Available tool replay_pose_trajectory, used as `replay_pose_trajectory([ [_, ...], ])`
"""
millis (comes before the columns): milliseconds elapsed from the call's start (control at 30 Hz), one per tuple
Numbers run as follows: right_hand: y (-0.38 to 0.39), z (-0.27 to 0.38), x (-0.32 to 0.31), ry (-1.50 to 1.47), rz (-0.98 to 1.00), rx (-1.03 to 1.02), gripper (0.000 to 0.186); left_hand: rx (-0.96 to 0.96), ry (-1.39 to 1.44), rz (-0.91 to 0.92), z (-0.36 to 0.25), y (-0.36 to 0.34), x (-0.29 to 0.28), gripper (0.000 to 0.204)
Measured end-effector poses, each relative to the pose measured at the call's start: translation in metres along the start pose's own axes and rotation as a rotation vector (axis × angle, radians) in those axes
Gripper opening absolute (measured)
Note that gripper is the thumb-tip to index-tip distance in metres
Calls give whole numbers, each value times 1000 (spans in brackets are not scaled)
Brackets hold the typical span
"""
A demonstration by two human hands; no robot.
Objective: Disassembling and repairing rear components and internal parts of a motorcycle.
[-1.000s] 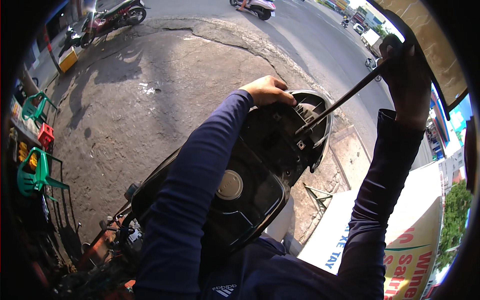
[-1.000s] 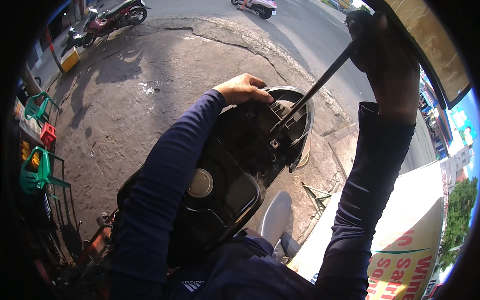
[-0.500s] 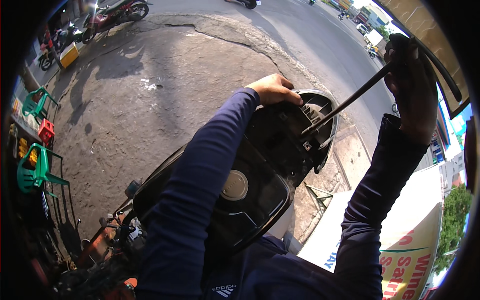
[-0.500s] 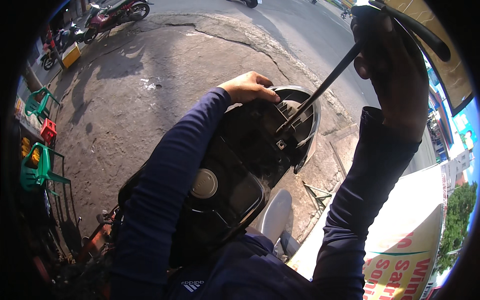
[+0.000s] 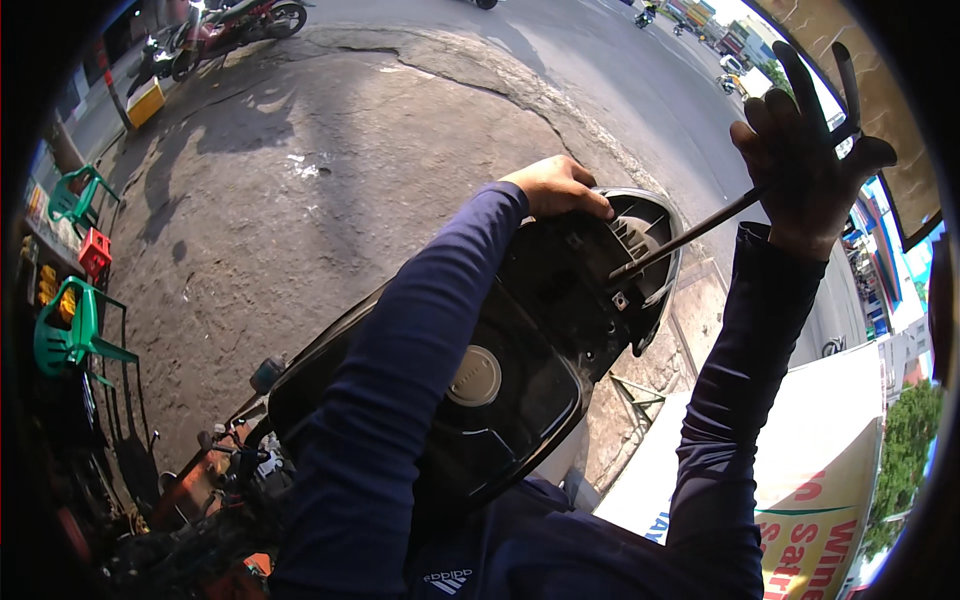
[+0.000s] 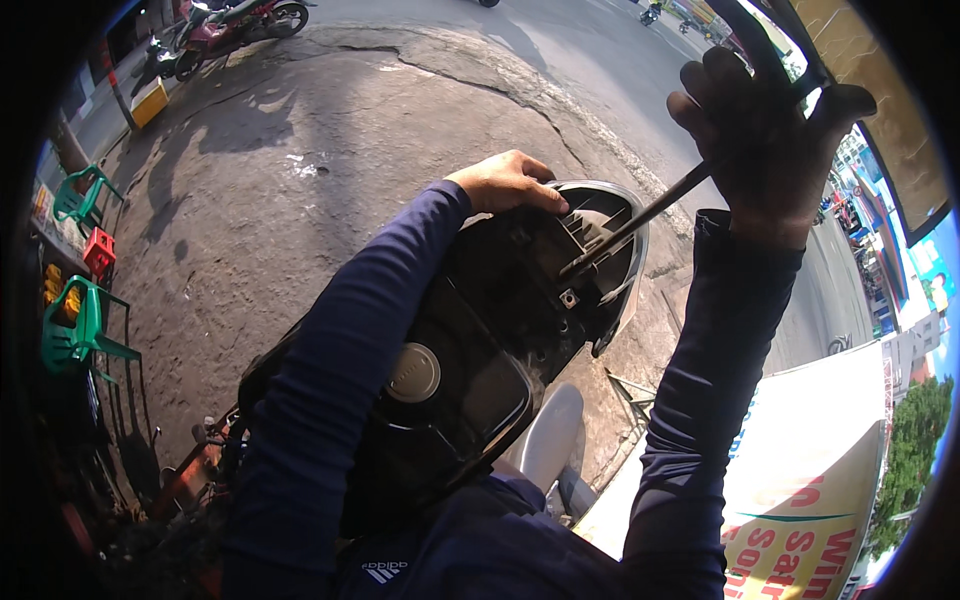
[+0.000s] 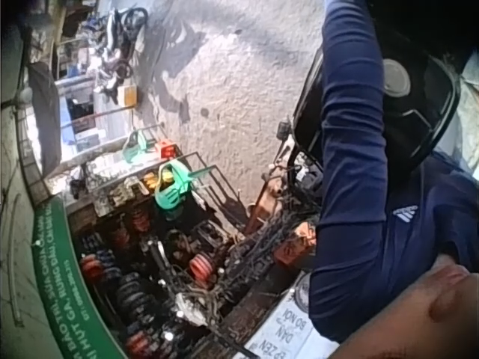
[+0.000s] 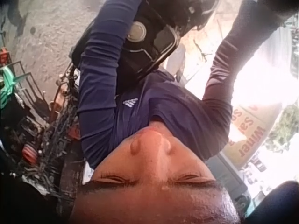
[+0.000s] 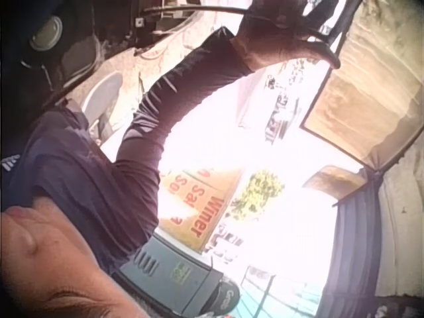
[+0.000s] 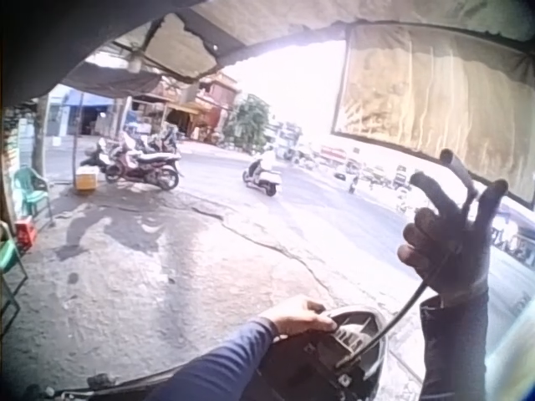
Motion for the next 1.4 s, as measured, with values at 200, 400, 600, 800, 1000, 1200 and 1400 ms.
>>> replay_pose_trajectory([
  [200,-16,4,19,361,-129,-309,61,-26,10,-17,5,6,-4,53],
  [400,-23,60,15,2295,267,-944,24,5,-4,-16,2,2,0,50],
  [600,-31,81,-32,3054,529,-512,42,-41,-48,-38,7,12,-6,50],
  [800,-73,80,38,976,1410,229,35,-62,-109,-14,11,9,-13,50],
  [1000,-41,31,6,-193,937,417,41,-63,-83,46,-2,-1,-3,53],
  [1200,-13,1,71,-133,-308,47,39,-143,71,4,16,10,-13,58],
  [1400,-12,5,34,317,-163,-452,27,-83,91,53,9,-4,-3,59],
])
Point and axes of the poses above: each hand's wrist, its own y-axis away from the middle knuckle, its own x-axis out of the palm, z = x × y, the point moved 1 cm from there along -y, towards the middle knuckle, and after that the axes turned 3 degrees about z, right-handed, at the moved point
